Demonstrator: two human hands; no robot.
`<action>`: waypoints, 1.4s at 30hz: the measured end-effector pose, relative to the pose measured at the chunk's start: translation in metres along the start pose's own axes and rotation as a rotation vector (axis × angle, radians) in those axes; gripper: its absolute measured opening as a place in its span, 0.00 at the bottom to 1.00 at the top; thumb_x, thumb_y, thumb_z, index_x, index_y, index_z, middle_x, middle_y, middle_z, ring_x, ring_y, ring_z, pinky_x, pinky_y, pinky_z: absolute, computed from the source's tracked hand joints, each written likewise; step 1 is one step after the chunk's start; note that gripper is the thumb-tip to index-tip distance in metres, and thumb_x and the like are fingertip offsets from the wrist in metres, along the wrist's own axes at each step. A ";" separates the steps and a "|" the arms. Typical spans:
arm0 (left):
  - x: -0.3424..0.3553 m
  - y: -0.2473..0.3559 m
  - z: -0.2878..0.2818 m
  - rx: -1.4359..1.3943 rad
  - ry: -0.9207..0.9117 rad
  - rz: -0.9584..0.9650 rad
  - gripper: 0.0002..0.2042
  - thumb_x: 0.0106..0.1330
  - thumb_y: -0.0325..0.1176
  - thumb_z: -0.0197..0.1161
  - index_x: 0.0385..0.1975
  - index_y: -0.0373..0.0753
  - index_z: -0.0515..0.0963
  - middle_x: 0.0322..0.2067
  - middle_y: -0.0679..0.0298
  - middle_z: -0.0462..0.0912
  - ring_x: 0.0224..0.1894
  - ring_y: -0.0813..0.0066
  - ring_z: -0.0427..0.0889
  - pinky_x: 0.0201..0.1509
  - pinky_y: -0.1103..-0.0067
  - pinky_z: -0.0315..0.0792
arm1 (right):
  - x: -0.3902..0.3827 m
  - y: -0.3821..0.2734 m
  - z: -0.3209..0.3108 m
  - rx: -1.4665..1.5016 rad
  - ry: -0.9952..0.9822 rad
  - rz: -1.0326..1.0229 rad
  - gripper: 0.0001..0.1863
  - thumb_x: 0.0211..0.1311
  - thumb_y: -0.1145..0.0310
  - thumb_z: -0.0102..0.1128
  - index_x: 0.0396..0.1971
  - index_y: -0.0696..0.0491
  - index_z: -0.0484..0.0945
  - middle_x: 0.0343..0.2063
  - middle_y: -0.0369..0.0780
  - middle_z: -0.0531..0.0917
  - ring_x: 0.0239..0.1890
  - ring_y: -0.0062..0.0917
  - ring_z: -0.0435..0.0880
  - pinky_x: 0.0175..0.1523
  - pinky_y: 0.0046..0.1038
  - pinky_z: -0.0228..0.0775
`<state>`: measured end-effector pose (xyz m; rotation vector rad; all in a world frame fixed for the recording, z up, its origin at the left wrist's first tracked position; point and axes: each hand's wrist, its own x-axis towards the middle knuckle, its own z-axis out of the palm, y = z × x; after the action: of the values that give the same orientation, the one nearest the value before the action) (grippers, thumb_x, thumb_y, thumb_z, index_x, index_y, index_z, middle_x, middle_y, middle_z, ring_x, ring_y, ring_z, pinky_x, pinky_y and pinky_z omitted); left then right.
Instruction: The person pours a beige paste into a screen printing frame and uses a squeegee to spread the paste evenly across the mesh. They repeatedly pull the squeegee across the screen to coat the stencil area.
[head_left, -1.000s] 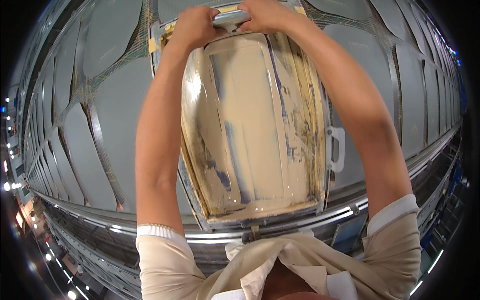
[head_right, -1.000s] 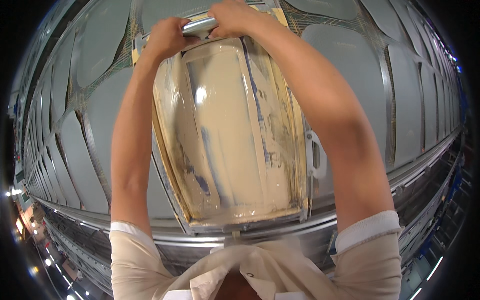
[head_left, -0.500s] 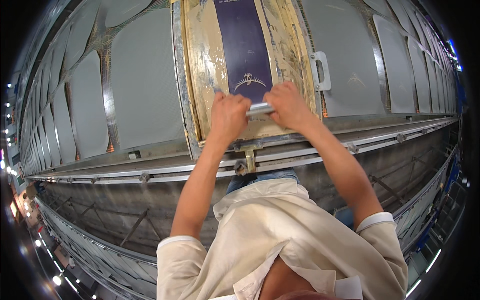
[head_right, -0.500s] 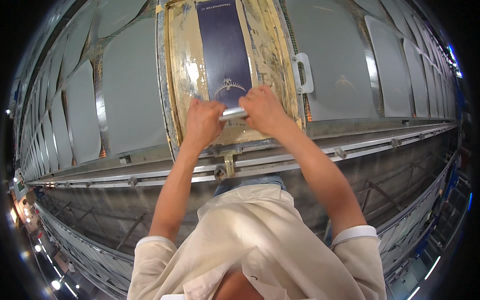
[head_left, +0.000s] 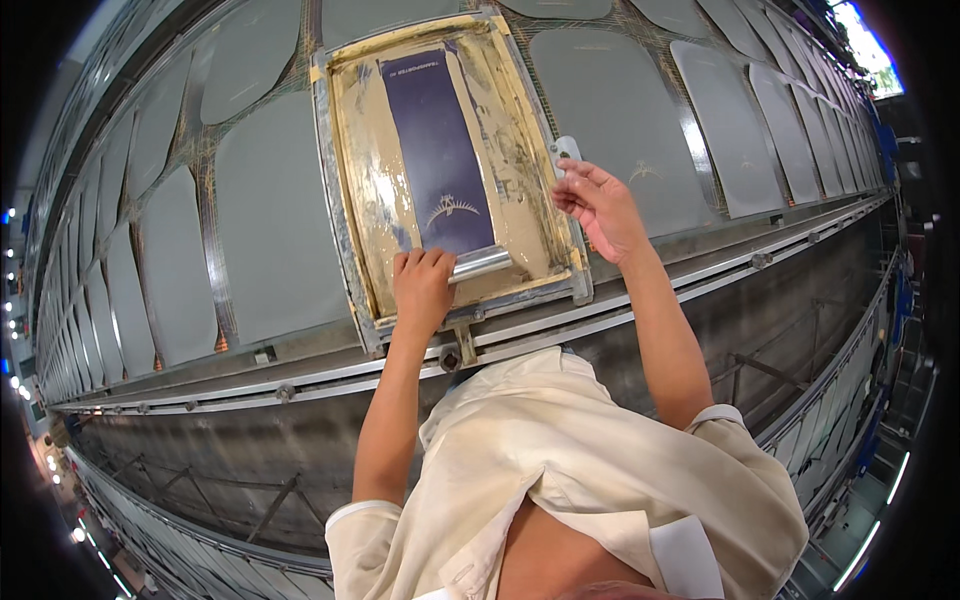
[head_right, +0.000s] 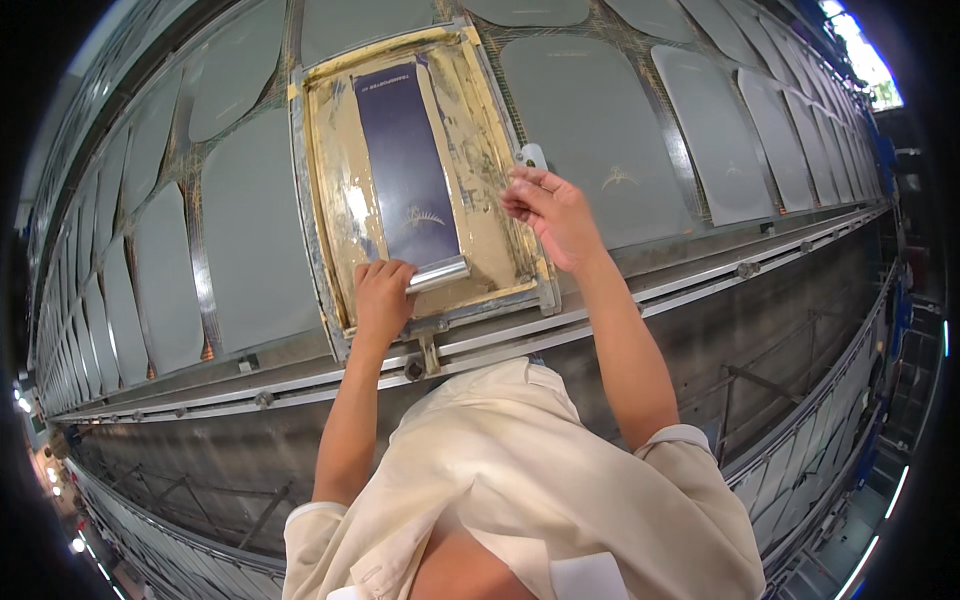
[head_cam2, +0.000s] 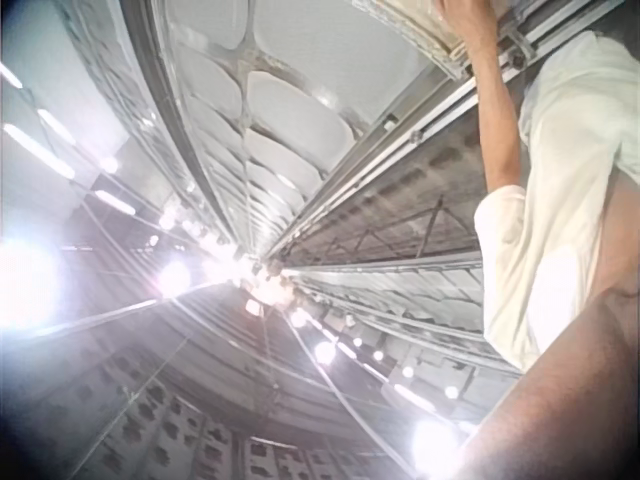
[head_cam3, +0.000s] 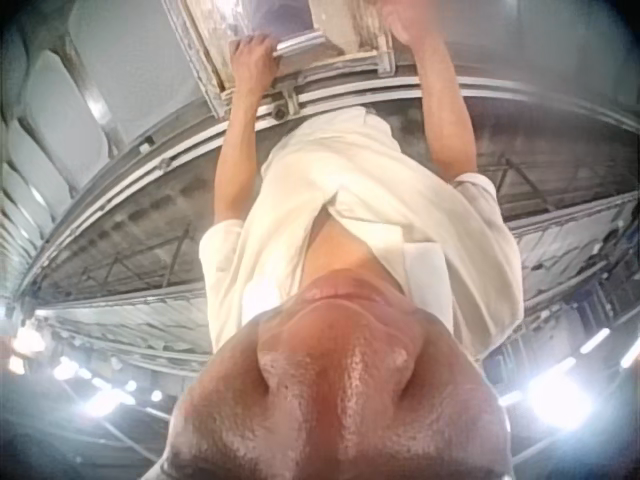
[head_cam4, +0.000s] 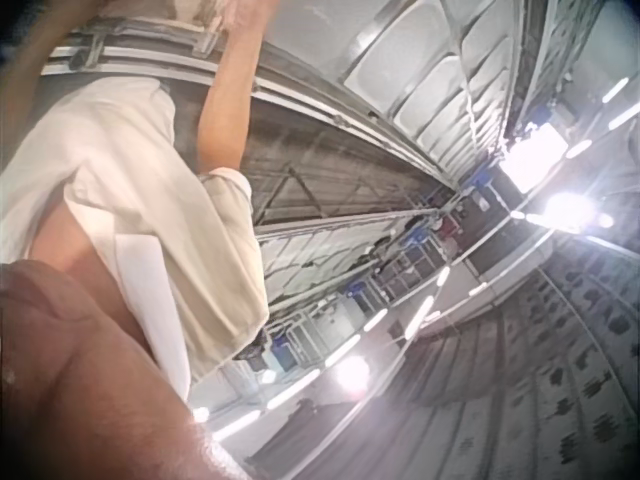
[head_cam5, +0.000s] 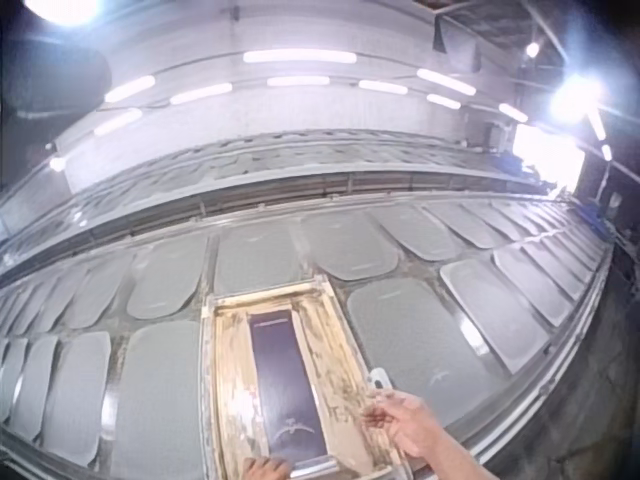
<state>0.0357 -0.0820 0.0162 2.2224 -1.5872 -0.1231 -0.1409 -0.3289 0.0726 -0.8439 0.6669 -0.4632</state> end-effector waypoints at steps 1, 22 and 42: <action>0.001 0.000 0.000 -0.007 0.004 0.007 0.16 0.41 0.24 0.72 0.33 0.44 0.81 0.36 0.66 0.82 0.43 0.64 0.79 0.52 0.66 0.67 | -0.002 -0.006 0.005 -0.005 0.039 -0.006 0.13 0.67 0.76 0.63 0.50 0.63 0.77 0.35 0.39 0.84 0.40 0.21 0.82 0.51 0.24 0.75; 0.015 0.009 -0.015 -0.028 -0.070 -0.099 0.16 0.38 0.24 0.71 0.31 0.43 0.80 0.37 0.66 0.80 0.46 0.65 0.77 0.54 0.67 0.65 | 0.133 0.035 -0.065 -1.289 0.508 -0.036 0.23 0.72 0.48 0.55 0.38 0.56 0.81 0.20 0.43 0.80 0.26 0.33 0.78 0.35 0.37 0.67; -0.094 -0.169 -0.135 0.062 -0.085 -0.127 0.18 0.43 0.28 0.74 0.38 0.44 0.83 0.40 0.65 0.84 0.46 0.61 0.81 0.53 0.65 0.67 | 0.116 0.159 0.171 -0.793 0.462 -0.411 0.14 0.66 0.58 0.62 0.35 0.55 0.82 0.21 0.51 0.80 0.24 0.44 0.81 0.34 0.39 0.71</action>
<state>0.1931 0.0875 0.0622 2.3957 -1.5115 -0.2094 0.0785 -0.2166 -0.0127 -1.6672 1.1411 -0.7957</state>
